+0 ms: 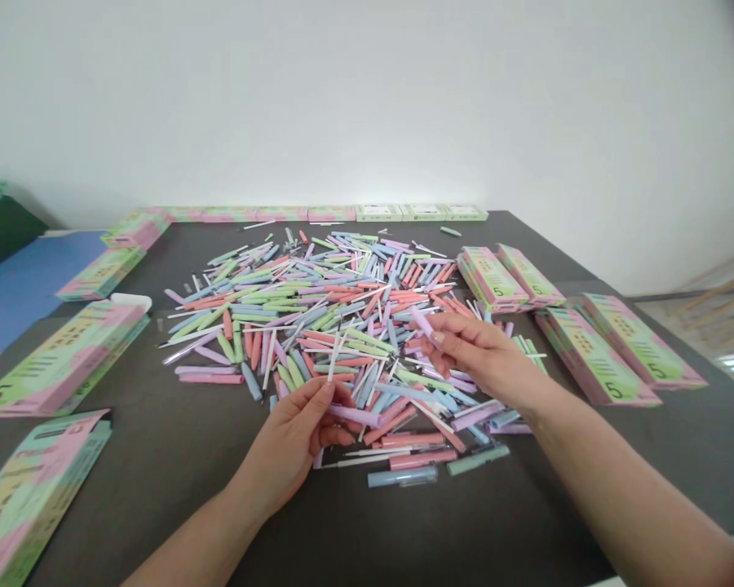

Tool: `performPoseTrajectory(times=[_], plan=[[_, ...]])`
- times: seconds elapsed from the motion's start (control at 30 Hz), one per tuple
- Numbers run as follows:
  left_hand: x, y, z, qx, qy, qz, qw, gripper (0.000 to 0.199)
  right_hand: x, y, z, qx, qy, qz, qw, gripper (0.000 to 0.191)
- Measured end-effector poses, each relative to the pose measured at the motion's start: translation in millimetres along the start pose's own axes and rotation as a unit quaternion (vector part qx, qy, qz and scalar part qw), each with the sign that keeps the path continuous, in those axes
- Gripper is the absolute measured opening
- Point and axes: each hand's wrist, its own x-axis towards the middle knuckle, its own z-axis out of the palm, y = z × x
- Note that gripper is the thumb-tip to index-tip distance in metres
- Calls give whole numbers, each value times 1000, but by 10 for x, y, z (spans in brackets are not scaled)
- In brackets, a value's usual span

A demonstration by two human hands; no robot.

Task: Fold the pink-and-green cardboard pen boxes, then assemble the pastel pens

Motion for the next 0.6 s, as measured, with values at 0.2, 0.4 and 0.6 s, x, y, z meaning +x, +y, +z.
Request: performPoseTrajectory(times=[0.2,0.4,0.6], plan=[[-5,-10,-4,-5,14,-8,1000,34,145,158,-350,4,137,-9,991,28],[-2,-39,-12,19,8,-28,999,33,207,355,-548,8,170,30,985,26],[16,-60,-31,27,7,-45,999,36,21,276,-343,57,23,-18,998,18]])
